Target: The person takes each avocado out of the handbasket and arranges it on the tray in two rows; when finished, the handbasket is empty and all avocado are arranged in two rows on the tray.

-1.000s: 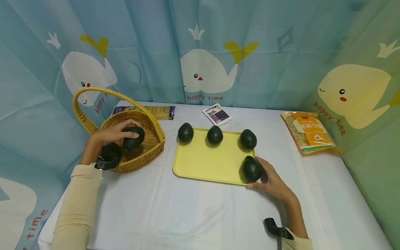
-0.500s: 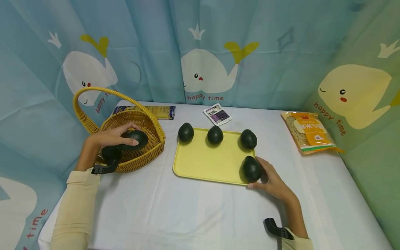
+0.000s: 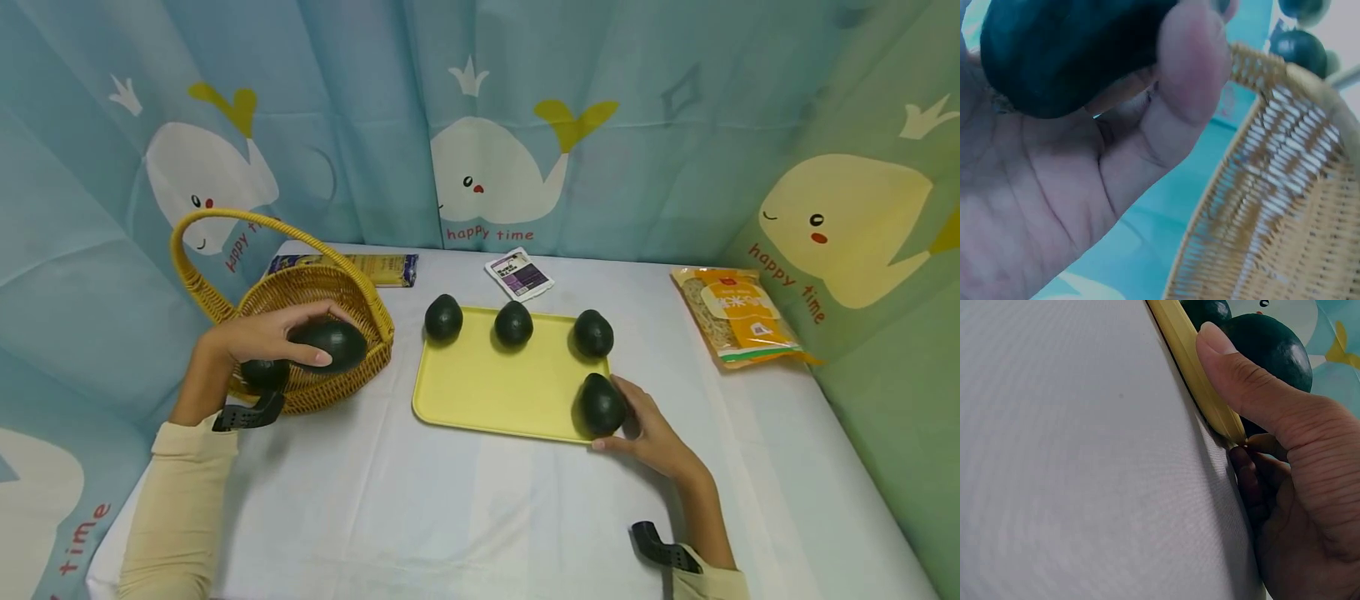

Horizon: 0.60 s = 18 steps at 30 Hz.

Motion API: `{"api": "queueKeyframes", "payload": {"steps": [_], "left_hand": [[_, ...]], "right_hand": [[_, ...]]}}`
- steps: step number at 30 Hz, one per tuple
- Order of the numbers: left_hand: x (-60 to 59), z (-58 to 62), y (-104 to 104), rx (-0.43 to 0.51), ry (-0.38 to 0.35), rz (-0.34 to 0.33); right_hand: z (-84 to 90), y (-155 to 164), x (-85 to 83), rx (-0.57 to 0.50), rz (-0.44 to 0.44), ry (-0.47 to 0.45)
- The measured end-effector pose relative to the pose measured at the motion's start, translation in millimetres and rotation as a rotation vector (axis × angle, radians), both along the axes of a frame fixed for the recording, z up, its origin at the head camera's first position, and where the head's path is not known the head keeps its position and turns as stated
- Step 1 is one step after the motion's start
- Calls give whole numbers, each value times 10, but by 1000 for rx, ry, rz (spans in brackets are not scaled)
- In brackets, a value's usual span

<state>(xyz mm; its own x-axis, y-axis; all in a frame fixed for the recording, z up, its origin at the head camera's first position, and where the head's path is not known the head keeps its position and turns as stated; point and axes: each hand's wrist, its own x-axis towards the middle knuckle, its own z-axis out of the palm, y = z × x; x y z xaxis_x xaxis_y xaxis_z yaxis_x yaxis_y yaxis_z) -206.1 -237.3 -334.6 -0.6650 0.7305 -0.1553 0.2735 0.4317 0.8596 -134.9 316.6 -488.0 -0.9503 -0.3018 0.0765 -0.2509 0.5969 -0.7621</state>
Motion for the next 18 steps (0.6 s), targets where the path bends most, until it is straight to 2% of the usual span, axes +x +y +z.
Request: {"api": "queueKeyframes", "payload": {"steps": [3, 6, 9, 13, 18], "left_hand": [[24, 35, 63, 41, 29, -71], [39, 44, 134, 95, 97, -133], [46, 21, 200, 166, 139, -169], [47, -34, 301, 265, 168, -172], [40, -120, 454, 382, 124, -139]], "right_hand": [[7, -5, 2, -6, 2, -13], [7, -8, 2, -6, -1, -21], [5, -11, 2, 2, -1, -23], [5, -11, 5, 11, -6, -24], [16, -4, 11, 11, -7, -25]]}}
